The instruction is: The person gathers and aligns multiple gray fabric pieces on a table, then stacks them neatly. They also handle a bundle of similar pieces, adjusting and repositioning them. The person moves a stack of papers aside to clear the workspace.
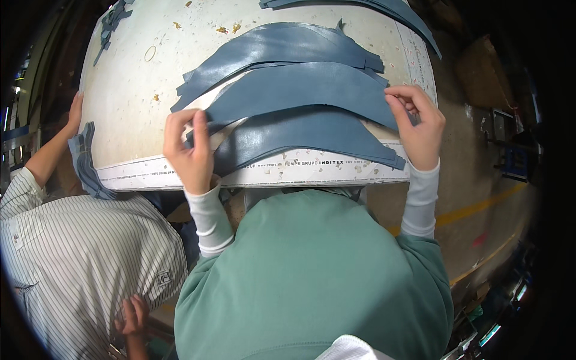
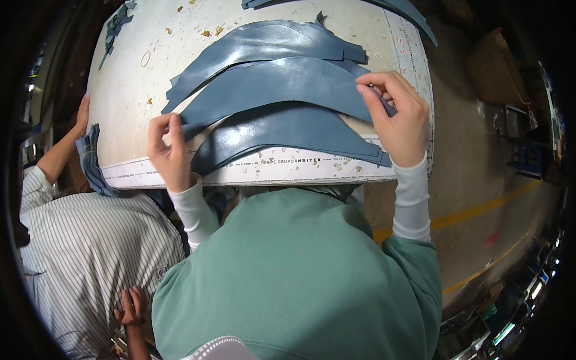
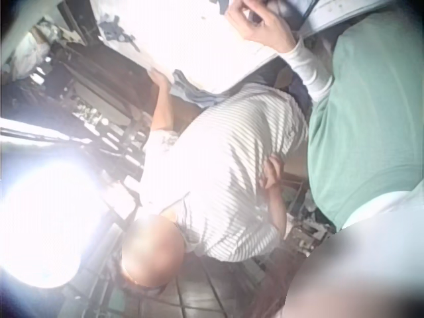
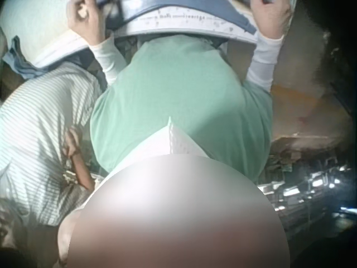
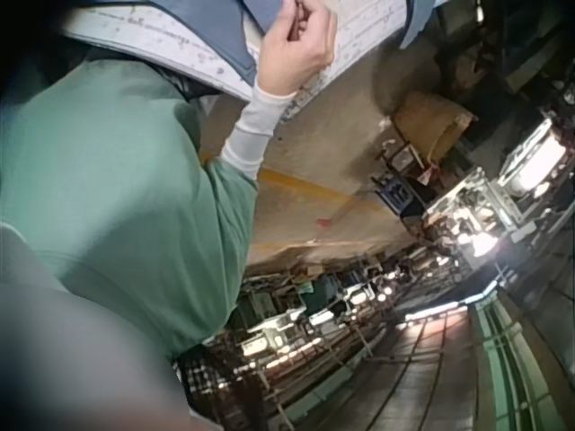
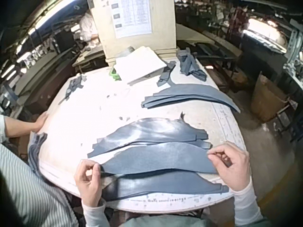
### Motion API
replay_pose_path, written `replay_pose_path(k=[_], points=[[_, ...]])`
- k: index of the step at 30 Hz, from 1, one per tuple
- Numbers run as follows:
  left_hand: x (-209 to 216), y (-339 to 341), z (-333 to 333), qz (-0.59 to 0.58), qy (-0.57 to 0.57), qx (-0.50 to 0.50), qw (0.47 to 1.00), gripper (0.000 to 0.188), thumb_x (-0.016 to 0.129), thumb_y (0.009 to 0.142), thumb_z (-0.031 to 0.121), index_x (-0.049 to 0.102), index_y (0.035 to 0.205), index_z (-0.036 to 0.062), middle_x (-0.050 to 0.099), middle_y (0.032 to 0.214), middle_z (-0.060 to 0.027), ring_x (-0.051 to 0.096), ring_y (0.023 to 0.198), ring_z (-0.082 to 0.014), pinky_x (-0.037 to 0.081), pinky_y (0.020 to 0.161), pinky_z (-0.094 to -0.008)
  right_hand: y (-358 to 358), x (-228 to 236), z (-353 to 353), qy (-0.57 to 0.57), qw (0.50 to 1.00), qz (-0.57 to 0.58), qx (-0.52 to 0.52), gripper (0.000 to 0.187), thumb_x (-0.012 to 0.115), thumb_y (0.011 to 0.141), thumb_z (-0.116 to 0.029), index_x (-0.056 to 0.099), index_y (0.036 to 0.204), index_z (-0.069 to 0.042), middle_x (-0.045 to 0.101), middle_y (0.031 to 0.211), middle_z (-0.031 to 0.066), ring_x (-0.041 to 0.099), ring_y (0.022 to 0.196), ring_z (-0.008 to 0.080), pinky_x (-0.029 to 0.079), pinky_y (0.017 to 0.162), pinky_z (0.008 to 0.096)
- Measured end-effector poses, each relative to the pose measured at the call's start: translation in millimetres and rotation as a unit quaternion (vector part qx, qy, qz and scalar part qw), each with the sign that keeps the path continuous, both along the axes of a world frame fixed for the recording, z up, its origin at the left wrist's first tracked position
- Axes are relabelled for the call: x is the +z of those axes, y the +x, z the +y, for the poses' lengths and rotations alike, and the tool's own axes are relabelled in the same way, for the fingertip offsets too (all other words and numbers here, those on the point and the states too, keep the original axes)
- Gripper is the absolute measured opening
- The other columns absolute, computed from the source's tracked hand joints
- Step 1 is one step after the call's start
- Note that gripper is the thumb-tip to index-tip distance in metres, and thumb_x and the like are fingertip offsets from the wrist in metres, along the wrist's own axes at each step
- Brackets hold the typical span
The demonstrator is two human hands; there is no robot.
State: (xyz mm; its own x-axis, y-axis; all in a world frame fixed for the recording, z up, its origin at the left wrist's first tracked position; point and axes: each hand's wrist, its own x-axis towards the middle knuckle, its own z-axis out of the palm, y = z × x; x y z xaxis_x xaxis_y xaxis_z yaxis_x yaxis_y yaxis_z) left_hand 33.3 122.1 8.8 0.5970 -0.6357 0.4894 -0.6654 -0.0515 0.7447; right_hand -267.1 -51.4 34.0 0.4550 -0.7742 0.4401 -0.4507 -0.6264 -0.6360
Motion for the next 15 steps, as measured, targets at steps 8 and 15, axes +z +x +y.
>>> replay_pose_path(k=[8,15], points=[[24.0,10.6,62.6,0.051,0.275,-0.074,0.957,0.010,0.070,0.083,0.003,0.061,0.083,-0.0014,0.059,0.078,-0.0055,0.053,0.076,-0.0153,0.043,0.071,-0.0268,-7.6,8.9,39.8,0.213,0.965,0.127,0.081,0.022,0.071,0.082,-0.003,0.067,0.103,-0.005,0.056,0.074,0.0016,0.049,0.065,0.0091,0.041,0.059,0.0231],[20.8,0.9,45.6,-0.044,0.221,-0.087,0.970,0.019,0.075,0.078,0.009,0.067,0.094,0.0028,0.063,0.086,-0.0081,0.058,0.080,-0.0215,0.047,0.074,-0.0319,-2.4,2.5,39.5,0.074,0.983,0.137,0.101,0.035,0.072,0.080,-0.008,0.065,0.114,-0.005,0.057,0.097,0.0087,0.056,0.088,0.0236,0.047,0.080,0.0320]])
